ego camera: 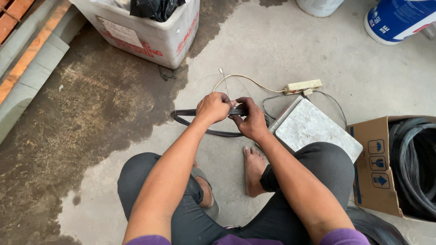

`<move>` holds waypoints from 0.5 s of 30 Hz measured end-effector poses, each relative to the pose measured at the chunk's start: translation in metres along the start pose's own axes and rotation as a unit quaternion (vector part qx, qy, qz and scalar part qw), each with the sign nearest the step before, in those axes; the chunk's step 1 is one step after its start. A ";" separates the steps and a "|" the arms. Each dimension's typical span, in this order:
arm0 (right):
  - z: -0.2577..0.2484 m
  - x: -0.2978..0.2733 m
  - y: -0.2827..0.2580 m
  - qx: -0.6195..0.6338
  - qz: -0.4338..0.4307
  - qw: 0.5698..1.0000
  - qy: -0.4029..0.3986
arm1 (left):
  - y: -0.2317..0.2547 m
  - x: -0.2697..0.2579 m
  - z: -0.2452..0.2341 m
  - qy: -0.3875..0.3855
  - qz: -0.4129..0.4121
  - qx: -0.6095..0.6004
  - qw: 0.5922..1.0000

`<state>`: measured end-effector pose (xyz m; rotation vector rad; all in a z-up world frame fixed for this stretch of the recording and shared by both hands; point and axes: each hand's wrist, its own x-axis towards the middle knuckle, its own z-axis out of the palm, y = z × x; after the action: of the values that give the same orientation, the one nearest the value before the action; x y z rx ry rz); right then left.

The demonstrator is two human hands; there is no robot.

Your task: The person sits on the floor and handles a coil of black wire, placing it into a cardboard box. They then pick up a larger coil of wire and use pliers to cut a section from it.

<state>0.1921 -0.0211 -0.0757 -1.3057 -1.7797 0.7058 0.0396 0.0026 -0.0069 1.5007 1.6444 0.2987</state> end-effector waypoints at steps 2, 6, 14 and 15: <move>0.004 0.000 0.004 -0.018 -0.043 0.999 0.018 | -0.006 0.006 0.001 0.003 0.001 -0.002 1.000; 0.011 0.000 0.036 -0.068 -0.145 0.985 0.067 | -0.010 0.009 0.002 -0.005 0.026 -0.017 0.999; 0.007 -0.001 0.032 -0.095 -0.171 0.979 0.060 | -0.007 0.000 -0.007 0.063 0.074 -0.068 0.993; 0.004 -0.001 0.029 -0.099 -0.154 0.982 0.055 | -0.006 0.000 -0.006 0.071 0.100 -0.057 0.991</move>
<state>0.2035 -0.0128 -0.1015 -1.1338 -1.9416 0.2869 0.0315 0.0033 -0.0078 1.5891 1.5590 0.6131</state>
